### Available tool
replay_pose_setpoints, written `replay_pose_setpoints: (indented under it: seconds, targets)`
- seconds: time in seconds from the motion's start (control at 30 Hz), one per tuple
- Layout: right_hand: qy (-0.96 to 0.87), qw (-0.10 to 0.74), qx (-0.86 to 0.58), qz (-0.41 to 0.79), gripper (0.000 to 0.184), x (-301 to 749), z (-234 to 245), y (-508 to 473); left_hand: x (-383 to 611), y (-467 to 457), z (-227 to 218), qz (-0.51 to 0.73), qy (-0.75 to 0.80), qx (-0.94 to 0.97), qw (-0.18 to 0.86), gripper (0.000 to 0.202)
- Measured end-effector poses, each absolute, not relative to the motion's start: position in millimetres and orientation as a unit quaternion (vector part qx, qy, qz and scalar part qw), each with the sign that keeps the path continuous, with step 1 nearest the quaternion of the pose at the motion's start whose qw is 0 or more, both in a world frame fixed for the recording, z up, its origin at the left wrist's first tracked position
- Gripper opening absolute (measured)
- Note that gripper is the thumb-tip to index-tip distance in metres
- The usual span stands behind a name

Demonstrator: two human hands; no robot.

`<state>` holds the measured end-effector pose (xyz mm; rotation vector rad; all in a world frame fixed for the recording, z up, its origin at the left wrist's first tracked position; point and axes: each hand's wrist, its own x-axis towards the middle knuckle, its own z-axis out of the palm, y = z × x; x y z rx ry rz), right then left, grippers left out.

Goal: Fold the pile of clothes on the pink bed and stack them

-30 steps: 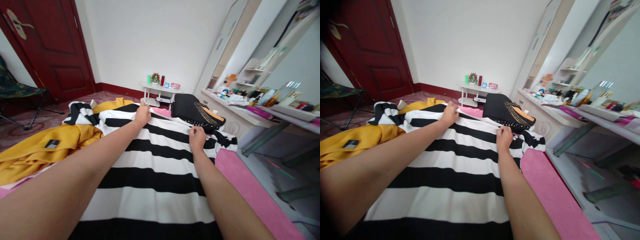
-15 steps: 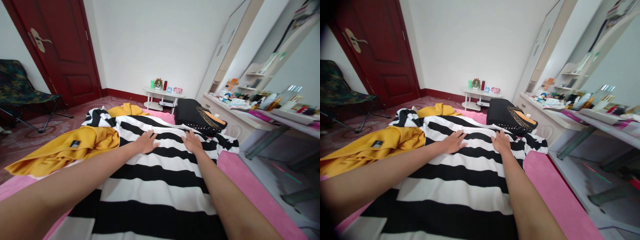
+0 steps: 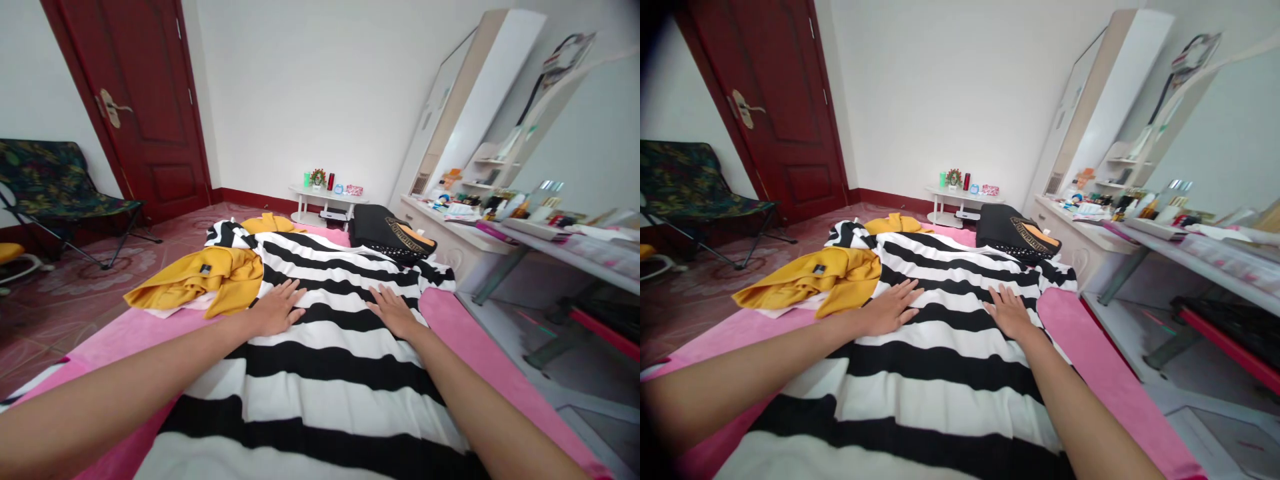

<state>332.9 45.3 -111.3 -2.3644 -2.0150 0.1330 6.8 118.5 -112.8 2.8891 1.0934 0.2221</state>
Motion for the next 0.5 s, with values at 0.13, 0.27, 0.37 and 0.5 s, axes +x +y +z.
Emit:
replay_pose_setpoints:
  seconds: [0.13, 0.27, 0.37, 0.5]
  targets:
    - [-0.679, 0.022, -0.733, 0.039, 0.056, 330.2, -107.0, -12.5, -15.3, 91.7, -105.3, 0.084, 0.343, 0.935, 0.017, 0.057]
    - [-0.718, 0.09, -0.69, 0.032, 0.053, 337.1, -103.6, -73.0, -47.1, 68.6, -97.3, 0.118, 0.359, 0.925, 0.038, 0.049]
    - [-0.682, 0.167, -0.711, -0.029, 0.046, 349.1, -105.4, -103.9, -71.5, 59.3, -94.7, 0.15, 0.409, 0.9, 0.024, 0.048]
    - [-0.565, 0.229, -0.786, -0.102, 0.039, 367.0, -108.2, -116.2, -92.0, 53.4, -93.3, 0.143, 0.47, 0.869, 0.063, 0.058]
